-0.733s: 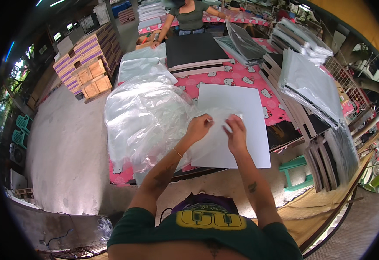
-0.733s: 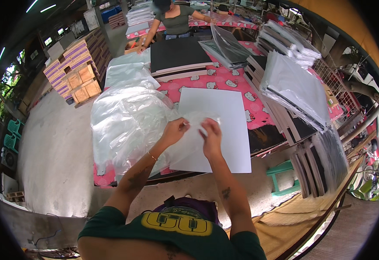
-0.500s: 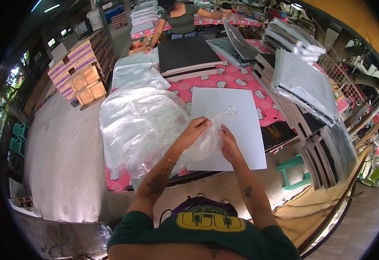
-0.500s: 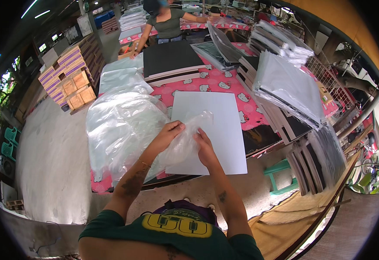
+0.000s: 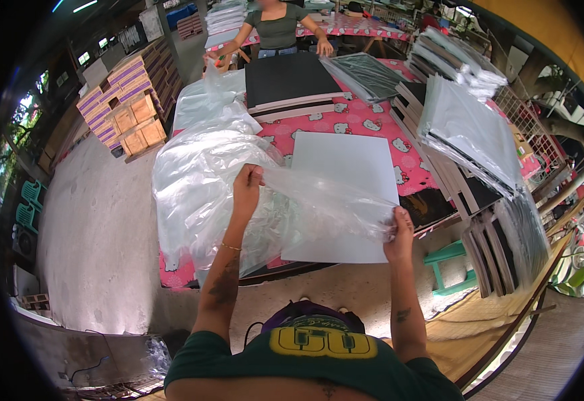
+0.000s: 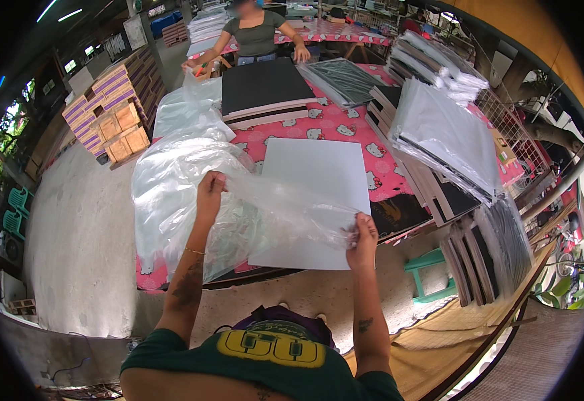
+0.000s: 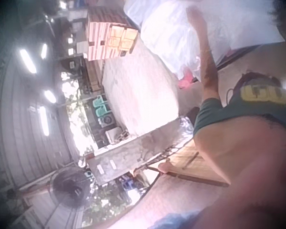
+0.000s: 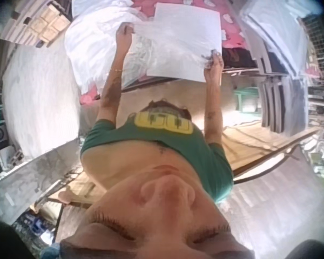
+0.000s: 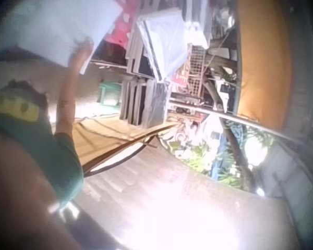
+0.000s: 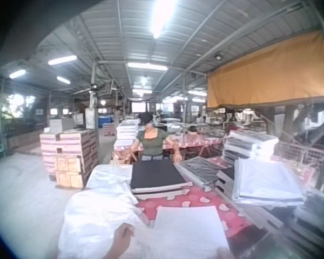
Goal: The person puts white boards into plastic sleeves by hand and stacks the packaged boards on a table.
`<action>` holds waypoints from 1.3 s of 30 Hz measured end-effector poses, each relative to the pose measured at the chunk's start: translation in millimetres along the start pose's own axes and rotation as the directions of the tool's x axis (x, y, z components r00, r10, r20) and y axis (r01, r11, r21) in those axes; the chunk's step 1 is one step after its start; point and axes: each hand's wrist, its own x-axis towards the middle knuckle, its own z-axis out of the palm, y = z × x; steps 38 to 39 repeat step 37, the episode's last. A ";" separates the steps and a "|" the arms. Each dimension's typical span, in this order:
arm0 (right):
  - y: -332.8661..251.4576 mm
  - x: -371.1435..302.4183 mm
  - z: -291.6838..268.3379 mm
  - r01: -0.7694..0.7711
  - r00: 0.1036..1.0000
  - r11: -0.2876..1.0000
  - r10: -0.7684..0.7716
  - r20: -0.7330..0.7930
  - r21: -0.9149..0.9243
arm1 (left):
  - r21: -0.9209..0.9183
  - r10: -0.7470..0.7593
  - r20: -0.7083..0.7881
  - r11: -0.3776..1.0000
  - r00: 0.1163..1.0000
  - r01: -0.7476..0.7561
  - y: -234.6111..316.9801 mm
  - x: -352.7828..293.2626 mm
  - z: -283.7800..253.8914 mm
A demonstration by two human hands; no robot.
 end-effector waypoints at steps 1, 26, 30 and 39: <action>-10.1 6.8 -14.2 -0.009 0.992 1.000 0.005 0.125 0.030 | 0.200 0.072 -0.008 0.977 0.997 -0.069 0.5 0.9 -7.1; -179.2 10.5 23.6 0.567 0.491 -0.572 -0.342 0.801 -0.592 | 0.728 0.556 0.040 0.552 0.830 -0.405 174.5 -43.4 43.5; -165.3 22.5 -6.8 0.477 0.738 -0.366 -0.327 0.590 -0.799 | 0.838 0.380 0.254 0.373 0.890 -0.398 127.3 -46.6 32.3; -147.2 12.2 -60.0 0.491 0.813 -0.602 0.057 0.579 -0.630 | 0.895 -0.216 0.400 0.302 0.891 -0.328 99.0 -73.8 13.3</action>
